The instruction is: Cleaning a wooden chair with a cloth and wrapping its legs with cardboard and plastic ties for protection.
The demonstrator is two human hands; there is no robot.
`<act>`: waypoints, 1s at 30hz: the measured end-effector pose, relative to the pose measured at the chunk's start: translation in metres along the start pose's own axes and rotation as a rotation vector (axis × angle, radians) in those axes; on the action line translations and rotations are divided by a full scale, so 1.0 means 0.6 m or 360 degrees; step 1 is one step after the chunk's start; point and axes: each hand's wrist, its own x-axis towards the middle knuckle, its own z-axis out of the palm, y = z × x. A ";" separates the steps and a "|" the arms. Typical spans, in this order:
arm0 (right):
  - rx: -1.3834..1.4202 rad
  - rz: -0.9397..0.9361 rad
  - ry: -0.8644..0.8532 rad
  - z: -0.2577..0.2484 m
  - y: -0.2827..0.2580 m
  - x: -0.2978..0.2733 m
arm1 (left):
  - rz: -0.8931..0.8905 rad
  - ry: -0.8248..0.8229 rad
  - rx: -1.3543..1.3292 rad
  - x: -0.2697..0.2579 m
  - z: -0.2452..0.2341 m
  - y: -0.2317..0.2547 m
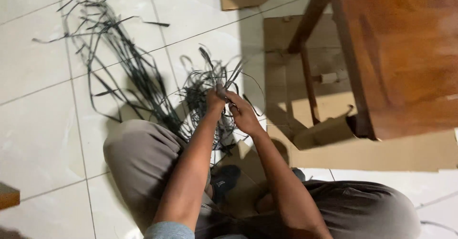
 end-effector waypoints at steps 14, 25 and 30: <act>-0.0038 0.0188 -0.0268 0.155 0.071 0.027 | -0.0506 0.1226 -0.0200 -0.079 -0.255 0.067; -0.0239 0.1126 0.0003 0.070 0.348 -0.084 | -0.1472 0.1288 0.0527 -0.029 -0.343 -0.082; -0.0140 0.1193 0.0289 0.042 0.309 -0.117 | -0.1075 0.1099 0.0380 -0.065 -0.256 -0.045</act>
